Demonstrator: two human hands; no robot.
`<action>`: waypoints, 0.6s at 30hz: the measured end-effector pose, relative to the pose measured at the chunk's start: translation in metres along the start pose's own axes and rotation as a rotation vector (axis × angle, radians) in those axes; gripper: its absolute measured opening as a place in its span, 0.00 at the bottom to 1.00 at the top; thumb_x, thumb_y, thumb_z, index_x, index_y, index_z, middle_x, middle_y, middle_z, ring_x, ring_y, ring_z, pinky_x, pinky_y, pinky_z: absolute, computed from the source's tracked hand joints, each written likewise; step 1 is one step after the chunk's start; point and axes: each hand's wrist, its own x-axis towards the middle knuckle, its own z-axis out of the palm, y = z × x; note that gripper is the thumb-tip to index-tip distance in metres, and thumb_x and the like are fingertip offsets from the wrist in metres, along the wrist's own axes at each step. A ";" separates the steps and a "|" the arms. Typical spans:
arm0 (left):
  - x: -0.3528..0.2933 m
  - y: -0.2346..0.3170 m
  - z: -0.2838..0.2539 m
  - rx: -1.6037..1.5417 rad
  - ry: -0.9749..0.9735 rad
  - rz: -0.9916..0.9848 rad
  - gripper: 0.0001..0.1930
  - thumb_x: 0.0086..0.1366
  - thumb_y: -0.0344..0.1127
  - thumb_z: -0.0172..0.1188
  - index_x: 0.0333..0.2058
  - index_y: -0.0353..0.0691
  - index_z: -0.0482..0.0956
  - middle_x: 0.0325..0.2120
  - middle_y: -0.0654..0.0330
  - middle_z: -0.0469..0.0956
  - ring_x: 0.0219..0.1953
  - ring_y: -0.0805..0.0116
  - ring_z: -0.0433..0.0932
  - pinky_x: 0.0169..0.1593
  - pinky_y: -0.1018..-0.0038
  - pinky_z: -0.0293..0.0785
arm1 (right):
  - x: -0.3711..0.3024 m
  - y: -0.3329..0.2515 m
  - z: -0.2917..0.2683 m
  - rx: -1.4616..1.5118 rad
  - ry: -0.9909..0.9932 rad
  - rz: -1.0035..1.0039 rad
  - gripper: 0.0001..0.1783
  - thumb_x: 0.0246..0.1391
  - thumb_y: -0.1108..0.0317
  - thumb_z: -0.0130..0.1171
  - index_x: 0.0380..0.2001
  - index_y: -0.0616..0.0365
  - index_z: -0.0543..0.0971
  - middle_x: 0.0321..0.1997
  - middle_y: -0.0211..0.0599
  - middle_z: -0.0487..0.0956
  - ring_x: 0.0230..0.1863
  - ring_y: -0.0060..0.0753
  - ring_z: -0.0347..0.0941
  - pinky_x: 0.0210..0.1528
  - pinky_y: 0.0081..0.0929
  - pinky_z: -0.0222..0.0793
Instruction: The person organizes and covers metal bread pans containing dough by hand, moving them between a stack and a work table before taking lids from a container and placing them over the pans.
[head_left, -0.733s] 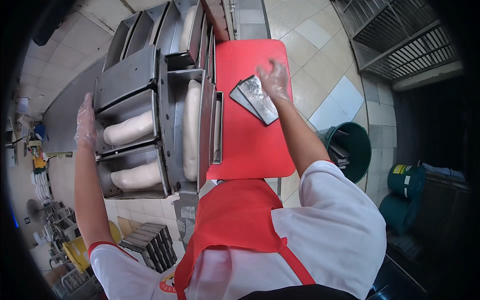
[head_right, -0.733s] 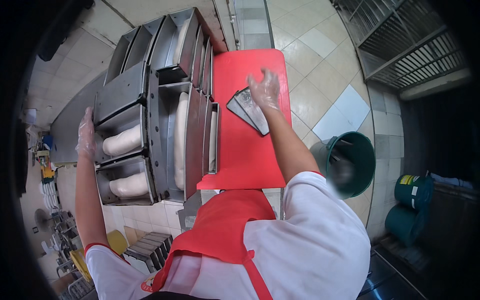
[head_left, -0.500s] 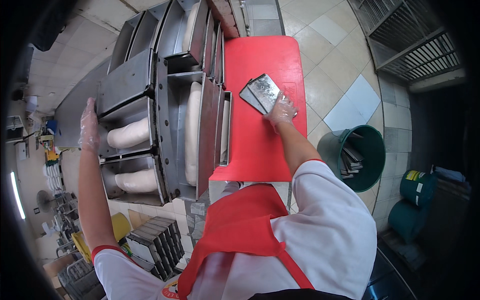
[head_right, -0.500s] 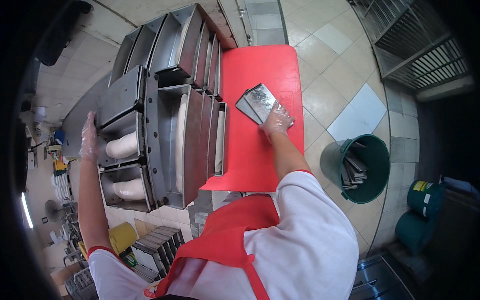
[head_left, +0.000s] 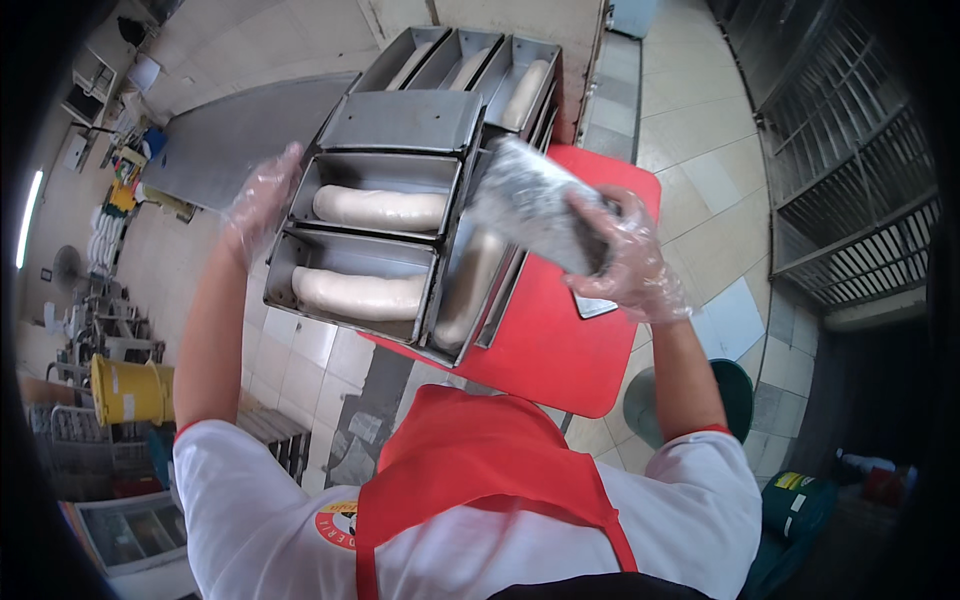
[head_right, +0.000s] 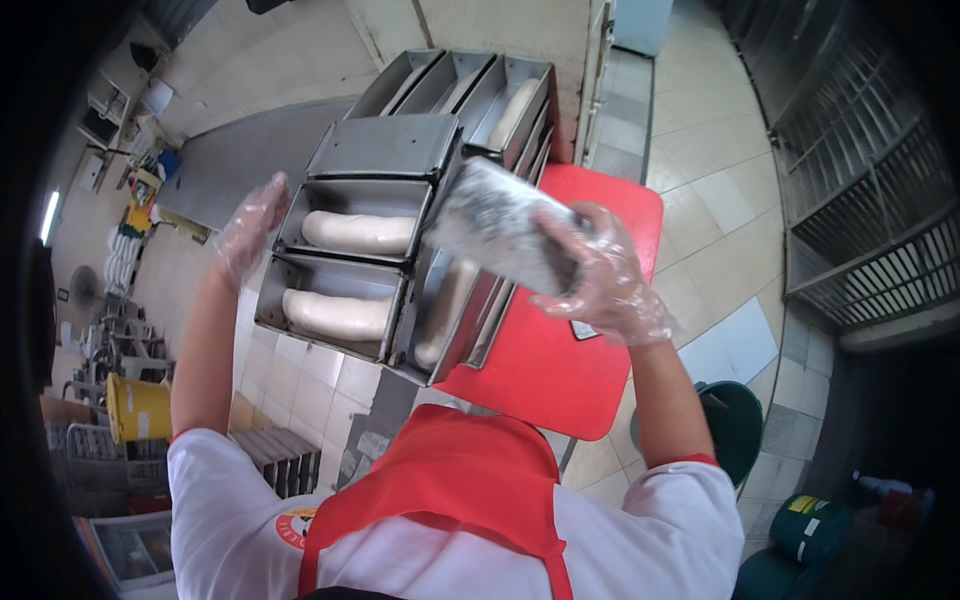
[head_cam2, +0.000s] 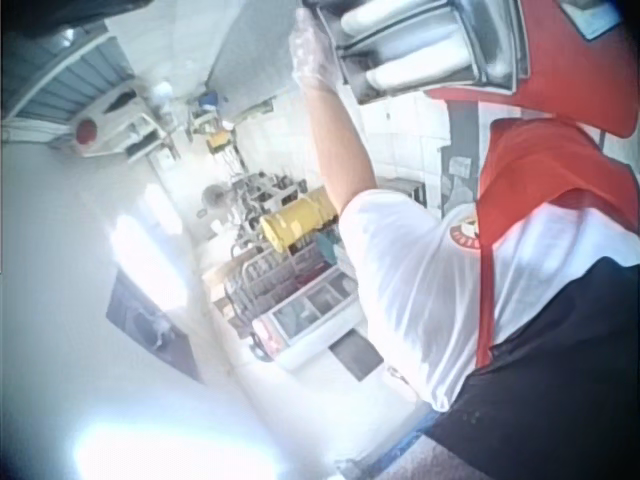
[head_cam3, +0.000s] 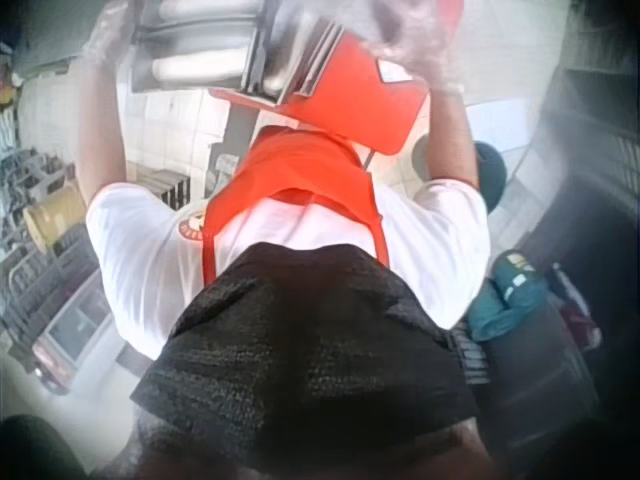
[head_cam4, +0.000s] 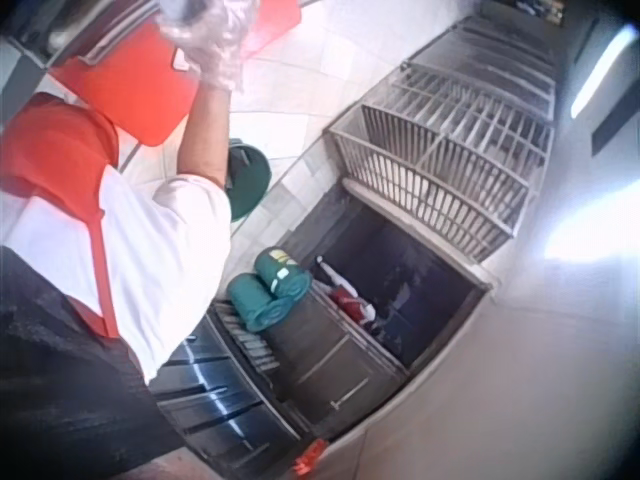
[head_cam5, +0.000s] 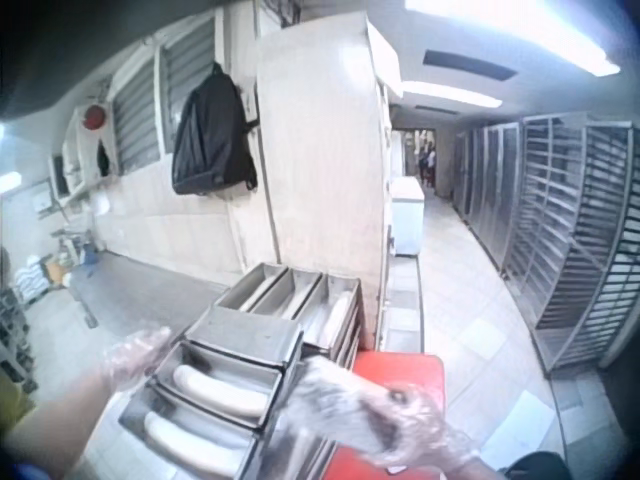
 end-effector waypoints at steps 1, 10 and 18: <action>-0.013 -0.002 0.000 0.002 -0.046 -0.026 0.43 0.68 0.67 0.51 0.63 0.29 0.68 0.62 0.48 0.71 0.66 0.54 0.66 0.69 0.64 0.57 | 0.011 -0.011 -0.003 0.002 -0.087 0.018 0.52 0.31 0.48 0.75 0.65 0.48 0.73 0.59 0.58 0.68 0.60 0.60 0.68 0.62 0.47 0.67; -0.029 -0.038 -0.002 0.084 0.018 0.100 0.47 0.68 0.72 0.45 0.64 0.30 0.67 0.65 0.43 0.67 0.69 0.50 0.62 0.71 0.62 0.54 | 0.110 -0.081 0.011 -0.065 -0.436 -0.134 0.52 0.40 0.32 0.70 0.66 0.46 0.72 0.63 0.55 0.66 0.67 0.58 0.62 0.68 0.47 0.62; -0.020 -0.058 -0.003 -0.319 -0.003 0.208 0.31 0.74 0.56 0.51 0.56 0.29 0.76 0.54 0.50 0.78 0.57 0.60 0.73 0.64 0.67 0.62 | 0.098 -0.071 0.076 0.780 0.401 0.619 0.48 0.61 0.36 0.54 0.74 0.52 0.53 0.74 0.58 0.58 0.74 0.55 0.56 0.74 0.44 0.51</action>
